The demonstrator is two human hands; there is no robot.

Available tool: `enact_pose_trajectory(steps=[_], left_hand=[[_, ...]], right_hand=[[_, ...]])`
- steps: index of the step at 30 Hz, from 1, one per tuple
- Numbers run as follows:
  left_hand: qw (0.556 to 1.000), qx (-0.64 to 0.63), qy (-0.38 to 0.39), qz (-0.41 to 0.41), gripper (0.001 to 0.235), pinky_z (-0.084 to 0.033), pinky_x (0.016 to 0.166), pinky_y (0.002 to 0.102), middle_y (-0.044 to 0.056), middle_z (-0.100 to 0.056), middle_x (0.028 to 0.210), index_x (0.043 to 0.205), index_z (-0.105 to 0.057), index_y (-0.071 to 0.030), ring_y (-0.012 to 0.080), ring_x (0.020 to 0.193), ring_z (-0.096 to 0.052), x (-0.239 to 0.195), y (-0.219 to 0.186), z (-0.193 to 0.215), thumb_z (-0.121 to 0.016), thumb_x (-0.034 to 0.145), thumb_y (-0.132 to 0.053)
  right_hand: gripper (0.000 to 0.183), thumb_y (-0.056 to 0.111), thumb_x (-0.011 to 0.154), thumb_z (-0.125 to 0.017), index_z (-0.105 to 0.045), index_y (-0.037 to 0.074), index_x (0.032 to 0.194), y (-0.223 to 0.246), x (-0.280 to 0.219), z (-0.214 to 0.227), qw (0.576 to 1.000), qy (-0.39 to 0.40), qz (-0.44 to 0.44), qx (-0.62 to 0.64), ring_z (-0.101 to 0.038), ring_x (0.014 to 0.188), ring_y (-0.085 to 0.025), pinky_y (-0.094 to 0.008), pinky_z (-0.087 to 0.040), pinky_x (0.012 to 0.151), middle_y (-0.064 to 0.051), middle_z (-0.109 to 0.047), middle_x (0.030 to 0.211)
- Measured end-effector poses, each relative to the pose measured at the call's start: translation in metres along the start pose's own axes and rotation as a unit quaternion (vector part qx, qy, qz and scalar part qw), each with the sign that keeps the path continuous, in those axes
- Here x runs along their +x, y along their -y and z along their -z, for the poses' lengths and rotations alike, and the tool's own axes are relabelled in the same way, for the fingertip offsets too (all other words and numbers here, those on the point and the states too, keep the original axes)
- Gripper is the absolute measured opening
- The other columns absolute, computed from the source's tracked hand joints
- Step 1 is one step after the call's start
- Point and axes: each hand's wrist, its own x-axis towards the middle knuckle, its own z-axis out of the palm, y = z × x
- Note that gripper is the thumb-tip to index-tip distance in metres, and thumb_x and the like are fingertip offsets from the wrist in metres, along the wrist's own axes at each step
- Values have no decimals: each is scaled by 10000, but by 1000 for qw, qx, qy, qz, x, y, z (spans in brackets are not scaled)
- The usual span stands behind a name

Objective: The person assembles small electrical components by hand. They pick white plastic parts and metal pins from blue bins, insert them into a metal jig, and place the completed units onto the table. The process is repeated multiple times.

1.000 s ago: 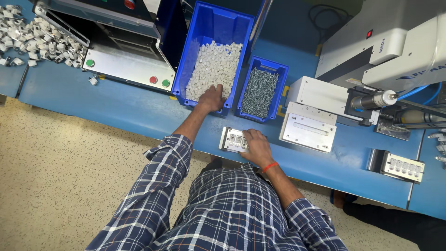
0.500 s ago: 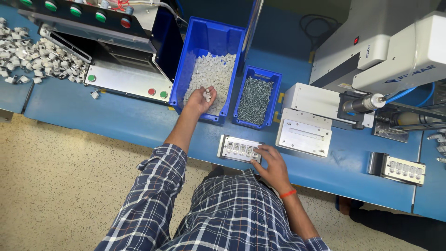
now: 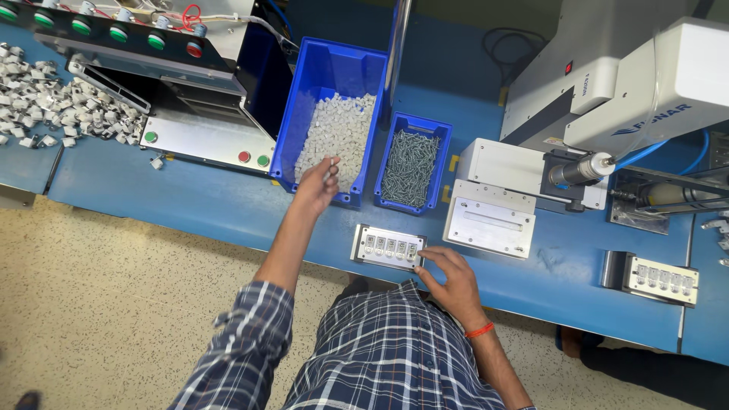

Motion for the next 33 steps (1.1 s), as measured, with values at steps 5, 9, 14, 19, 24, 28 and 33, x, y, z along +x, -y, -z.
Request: enact_pose_trajectory(steps=[5, 9, 14, 19, 24, 28, 33], left_hand=[[998, 34, 20, 39, 267, -342, 436, 187, -31, -549, 749, 1111, -635, -5, 34, 550, -437, -89, 39, -18, -615, 1071, -269], [985, 45, 67, 155, 351, -299, 376, 178, -58, -517, 696, 1063, -651, -8, 29, 487, -398, -142, 95, -33, -596, 1041, -354], [962, 143, 113, 202, 395, -292, 369, 168, -71, -496, 682, 1043, -677, -20, 10, 471, -371, -147, 144, -51, -588, 1030, -405], [954, 174, 128, 207, 410, -292, 362, 186, -51, -493, 688, 973, -631, -24, 20, 476, -377, -134, 162, -59, -597, 1055, -424], [946, 188, 119, 235, 419, -304, 358, 175, -56, -494, 686, 1006, -660, -37, 13, 476, -381, -134, 160, -60, -575, 1041, -446], [943, 224, 96, 228, 440, -317, 351, 164, -57, -482, 651, 1062, -737, -74, 18, 464, -383, -135, 154, -52, -512, 1014, -449], [960, 209, 59, 175, 412, -481, 601, 218, -18, -567, 792, 1073, -687, -30, 70, 678, -530, -123, 149, -23, -490, 1064, -391]], right_hand=[[292, 220, 851, -808, -781, 100, 1116, 4, 6, 1, 995, 11, -48, 81, -755, 1012, -195, -328, -599, 865, -72, -775, 1102], [328, 153, 832, -827, -756, 75, 1143, 1, 11, -14, 984, -2, -51, 172, -756, 1016, -191, -322, -612, 889, -78, -777, 1118], [298, 116, 838, -833, -730, 59, 1112, -15, 12, -32, 978, 19, -58, 201, -753, 997, -182, -311, -616, 867, -81, -775, 1126], [233, 101, 866, -804, -743, 53, 1087, -28, 12, -42, 977, 9, -101, 187, -770, 940, -155, -290, -626, 824, -78, -786, 1063], [164, 104, 917, -761, -752, 54, 1074, -45, 8, -53, 984, 3, -101, 149, -775, 912, -131, -271, -615, 808, -68, -795, 990], [178, 96, 937, -706, -738, 13, 1090, -71, 3, -64, 941, -33, -227, 247, -771, 889, -151, -274, -612, 781, -79, -797, 980], [244, 35, 912, -689, -722, -41, 1141, -101, 6, -74, 879, -18, -310, 362, -763, 924, -174, -260, -601, 847, -142, -791, 970]])
